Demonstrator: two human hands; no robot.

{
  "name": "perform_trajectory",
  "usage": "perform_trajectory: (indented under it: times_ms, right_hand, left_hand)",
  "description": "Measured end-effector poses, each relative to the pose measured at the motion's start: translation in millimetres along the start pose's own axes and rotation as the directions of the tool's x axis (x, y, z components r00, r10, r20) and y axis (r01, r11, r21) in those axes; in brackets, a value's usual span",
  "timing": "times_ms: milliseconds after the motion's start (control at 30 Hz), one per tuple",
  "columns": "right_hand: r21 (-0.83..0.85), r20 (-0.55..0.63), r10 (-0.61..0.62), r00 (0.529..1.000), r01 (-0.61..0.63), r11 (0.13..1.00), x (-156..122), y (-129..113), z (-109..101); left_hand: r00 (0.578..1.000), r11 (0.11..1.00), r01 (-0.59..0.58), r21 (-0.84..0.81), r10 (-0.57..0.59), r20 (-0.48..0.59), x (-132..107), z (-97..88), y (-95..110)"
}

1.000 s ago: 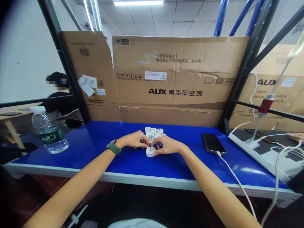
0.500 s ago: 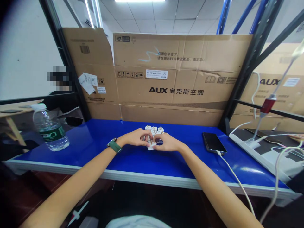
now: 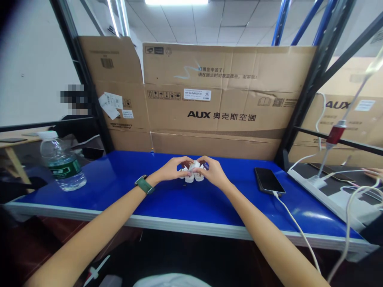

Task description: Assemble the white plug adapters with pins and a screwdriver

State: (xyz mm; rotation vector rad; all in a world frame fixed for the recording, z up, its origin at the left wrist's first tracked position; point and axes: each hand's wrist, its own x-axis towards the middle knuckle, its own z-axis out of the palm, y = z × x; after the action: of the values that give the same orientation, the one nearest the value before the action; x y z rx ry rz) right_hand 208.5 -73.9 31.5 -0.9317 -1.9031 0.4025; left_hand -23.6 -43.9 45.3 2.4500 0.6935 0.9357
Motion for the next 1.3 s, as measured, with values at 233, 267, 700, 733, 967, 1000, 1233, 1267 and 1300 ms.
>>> perform_trajectory:
  times_ms: [233, 267, 700, 733, 967, 1000, 1233, 1267, 1300]
  right_hand:
    - [-0.029, 0.034, -0.088, 0.996, 0.089, 0.996, -2.5, -2.8, 2.7]
    - [-0.045, 0.045, -0.117, 0.992, 0.119, 0.992, -2.8, -2.4, 2.9]
    - [-0.144, 0.111, -0.168, 0.980, 0.183, 0.973, -4.3, -10.3, 0.6]
    - [-0.146, 0.107, -0.171, 0.979, 0.186, 0.972, -4.5, -10.9, 0.5]
    - [-0.136, 0.049, -0.165, 0.985, 0.171, 0.976, -3.8, -9.7, -0.9]
    - [-0.148, 0.024, -0.146, 0.989, 0.148, 0.978, -2.9, -8.3, -2.6]
    - [-0.466, -0.080, 0.160, 0.984, -0.179, 0.866, 0.5, 19.2, -30.3]
    - [-0.535, -0.088, 0.261, 0.961, -0.267, 0.802, -0.5, 25.1, -33.9]
    - [-0.590, -0.093, 0.358, 0.929, -0.341, 0.732, -1.8, 30.8, -36.6]
  left_hand:
    - [1.000, 1.000, 0.006, 0.024, -0.005, -0.023, -0.6, 9.6, -4.0]
    - [0.999, 1.000, 0.006, 0.023, -0.005, -0.034, -0.9, 9.9, -4.2]
    - [0.998, 0.997, 0.043, 0.060, -0.039, -0.055, -1.4, 3.9, 0.3]
    - [0.998, 0.997, 0.038, 0.067, -0.035, -0.054, -1.6, 3.1, 1.4]
    - [0.993, 0.991, -0.022, 0.135, 0.037, -0.110, -1.8, -1.5, 4.9]
    - [0.990, 0.991, -0.024, 0.135, 0.042, -0.131, -1.5, -3.1, 4.9]
    - [0.929, 0.932, 0.170, 0.321, -0.043, -0.366, -4.1, -25.9, -20.3]
    - [0.918, 0.903, 0.242, 0.356, -0.094, -0.385, -5.8, -29.2, -27.0]
    - [0.908, 0.864, 0.311, 0.395, -0.148, -0.391, -7.8, -32.0, -33.5]
